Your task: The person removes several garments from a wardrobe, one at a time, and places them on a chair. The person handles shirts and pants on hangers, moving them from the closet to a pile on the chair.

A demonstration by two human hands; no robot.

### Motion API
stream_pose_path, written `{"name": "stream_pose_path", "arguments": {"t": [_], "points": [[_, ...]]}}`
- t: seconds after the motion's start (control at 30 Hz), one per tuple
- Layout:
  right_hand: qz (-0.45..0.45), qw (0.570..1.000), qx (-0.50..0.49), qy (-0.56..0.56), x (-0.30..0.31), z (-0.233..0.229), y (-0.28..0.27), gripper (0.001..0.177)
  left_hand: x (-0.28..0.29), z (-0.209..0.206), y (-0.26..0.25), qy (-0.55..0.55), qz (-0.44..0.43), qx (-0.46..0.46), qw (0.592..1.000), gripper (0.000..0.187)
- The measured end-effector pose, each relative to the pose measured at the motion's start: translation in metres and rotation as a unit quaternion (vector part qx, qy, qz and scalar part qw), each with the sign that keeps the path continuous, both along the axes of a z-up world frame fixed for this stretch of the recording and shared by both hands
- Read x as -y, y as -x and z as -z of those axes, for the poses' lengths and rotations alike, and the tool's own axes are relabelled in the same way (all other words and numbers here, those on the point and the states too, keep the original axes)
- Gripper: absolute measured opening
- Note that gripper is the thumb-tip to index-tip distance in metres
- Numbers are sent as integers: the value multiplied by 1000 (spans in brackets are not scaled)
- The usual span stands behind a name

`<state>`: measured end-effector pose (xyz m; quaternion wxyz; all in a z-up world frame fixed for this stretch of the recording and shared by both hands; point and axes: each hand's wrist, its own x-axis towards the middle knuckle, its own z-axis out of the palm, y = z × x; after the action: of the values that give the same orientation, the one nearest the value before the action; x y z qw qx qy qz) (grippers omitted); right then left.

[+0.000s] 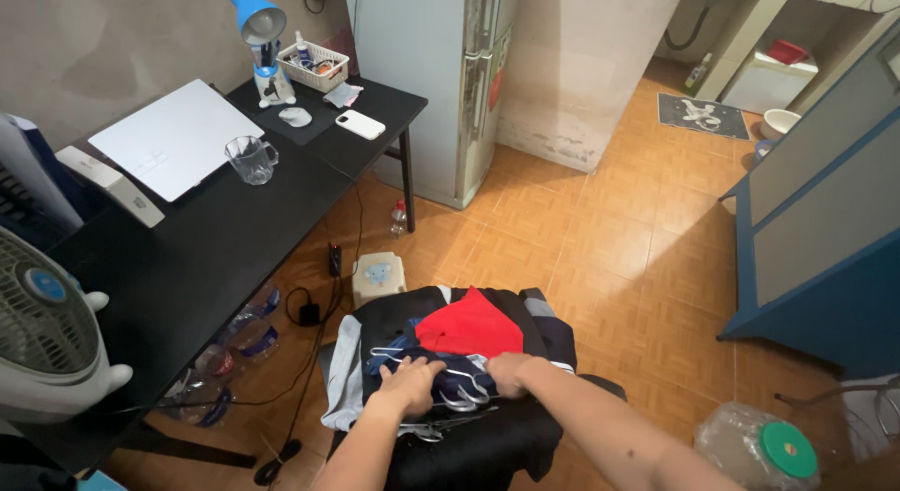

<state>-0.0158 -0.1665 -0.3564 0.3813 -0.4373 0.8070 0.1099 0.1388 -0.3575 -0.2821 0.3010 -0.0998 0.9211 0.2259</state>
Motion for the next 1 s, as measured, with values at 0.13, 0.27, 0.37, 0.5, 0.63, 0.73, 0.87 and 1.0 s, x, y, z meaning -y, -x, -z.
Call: {"name": "stream_pose_path", "arguments": {"t": [0.13, 0.27, 0.37, 0.5, 0.63, 0.73, 0.87, 1.0], "points": [[34, 999, 0, 5, 2, -16, 1, 49, 2, 4, 6, 6, -8, -14, 1000, 79], [57, 998, -2, 21, 2, -24, -2, 53, -1, 4, 8, 10, 5, 3, 1000, 82], [70, 997, -2, 45, 3, -30, -1, 56, -1, 8, 8, 5, -4, -7, 1000, 82], [128, 988, 12, 82, 1, -41, 0, 54, 0, 11, 11, -11, -15, -53, 998, 80], [191, 969, 26, 152, 2, -37, 0, 59, -2, 11, 19, -44, -53, -155, 985, 62], [204, 961, 29, 186, 6, -36, -5, 57, -8, 14, 25, -80, -71, -247, 963, 54], [259, 932, 35, 251, 8, -47, -15, 50, -16, 20, 34, -122, -82, -337, 930, 46], [319, 897, 31, 304, 3, -63, -22, 40, -18, 16, 42, -172, -107, -358, 912, 36]]}}
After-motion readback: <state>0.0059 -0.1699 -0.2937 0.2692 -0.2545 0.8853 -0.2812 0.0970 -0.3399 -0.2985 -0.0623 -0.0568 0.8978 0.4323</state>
